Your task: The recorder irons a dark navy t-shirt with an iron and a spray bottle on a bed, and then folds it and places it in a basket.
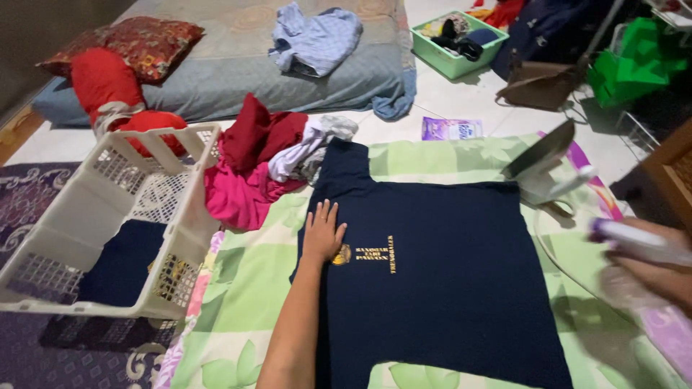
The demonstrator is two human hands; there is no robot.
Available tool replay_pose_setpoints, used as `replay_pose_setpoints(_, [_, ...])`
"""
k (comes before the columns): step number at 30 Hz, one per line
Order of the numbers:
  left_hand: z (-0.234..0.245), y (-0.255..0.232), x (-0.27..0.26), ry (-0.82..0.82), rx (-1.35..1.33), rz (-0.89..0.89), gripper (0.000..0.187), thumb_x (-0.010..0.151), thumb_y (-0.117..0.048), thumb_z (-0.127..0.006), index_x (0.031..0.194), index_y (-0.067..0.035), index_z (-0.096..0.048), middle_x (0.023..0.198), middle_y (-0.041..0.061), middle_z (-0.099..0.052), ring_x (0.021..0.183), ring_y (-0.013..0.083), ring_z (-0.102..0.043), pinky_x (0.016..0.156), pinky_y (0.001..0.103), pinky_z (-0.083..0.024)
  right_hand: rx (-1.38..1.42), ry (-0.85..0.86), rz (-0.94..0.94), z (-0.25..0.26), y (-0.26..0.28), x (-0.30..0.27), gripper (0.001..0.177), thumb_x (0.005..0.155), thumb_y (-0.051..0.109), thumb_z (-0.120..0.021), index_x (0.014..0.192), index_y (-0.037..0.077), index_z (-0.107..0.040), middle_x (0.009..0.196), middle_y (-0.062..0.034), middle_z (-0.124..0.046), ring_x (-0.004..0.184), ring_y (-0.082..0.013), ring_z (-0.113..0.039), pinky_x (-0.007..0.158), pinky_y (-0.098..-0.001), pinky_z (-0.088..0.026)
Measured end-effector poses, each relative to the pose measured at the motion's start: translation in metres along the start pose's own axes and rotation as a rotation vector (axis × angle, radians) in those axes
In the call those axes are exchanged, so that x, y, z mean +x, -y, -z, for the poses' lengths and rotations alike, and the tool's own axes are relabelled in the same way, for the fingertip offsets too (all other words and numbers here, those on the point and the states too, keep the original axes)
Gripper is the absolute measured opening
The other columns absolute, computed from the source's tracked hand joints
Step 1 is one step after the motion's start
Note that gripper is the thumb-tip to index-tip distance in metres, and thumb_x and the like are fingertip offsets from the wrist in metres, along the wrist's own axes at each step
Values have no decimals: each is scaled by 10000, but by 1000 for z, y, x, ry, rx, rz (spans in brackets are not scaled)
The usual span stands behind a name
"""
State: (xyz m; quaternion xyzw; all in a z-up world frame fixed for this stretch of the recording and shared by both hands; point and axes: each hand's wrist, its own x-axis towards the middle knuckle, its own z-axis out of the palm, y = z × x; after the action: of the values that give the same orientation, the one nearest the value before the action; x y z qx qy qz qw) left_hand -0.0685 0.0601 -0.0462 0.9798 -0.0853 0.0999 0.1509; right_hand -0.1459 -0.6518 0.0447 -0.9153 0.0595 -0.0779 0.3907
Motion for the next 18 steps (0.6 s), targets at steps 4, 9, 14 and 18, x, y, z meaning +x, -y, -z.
replay_pose_setpoints(4, [-3,6,-15,-241,-96,-67,548,980,-287,-567,1448,-13,-490,1543,226,-448,1479,376,-366,1218,521,-254,276,213,71,-107,196,-57,424,849,51,-730,1271,52,-691,1108,-128,-711,947,-230,-697,778,-395,-570])
replay_pose_setpoints(9, [5,25,-20,-348,-140,-20,424,937,-138,-592,1332,16,-569,1411,238,-572,1402,393,-470,1180,523,-326,580,329,78,-216,310,-13,465,827,171,-631,1285,98,-680,1158,-59,-753,915,-134,-676,787,-324,-572])
replay_pose_setpoints(14, [19,40,-22,-220,-449,-20,431,922,-120,-662,1324,9,-573,1425,257,-554,1390,414,-464,1143,476,-374,175,189,-35,-259,396,4,361,830,398,-709,1073,151,-810,803,-74,-746,637,-172,-668,614,-333,-504])
replay_pose_setpoints(18, [23,43,-21,-216,-531,7,470,902,-111,-702,1344,-18,-570,1424,238,-563,1387,401,-479,1137,448,-406,163,129,52,-278,395,14,379,782,473,-706,1026,197,-797,707,-17,-728,540,-146,-657,593,-293,-505])
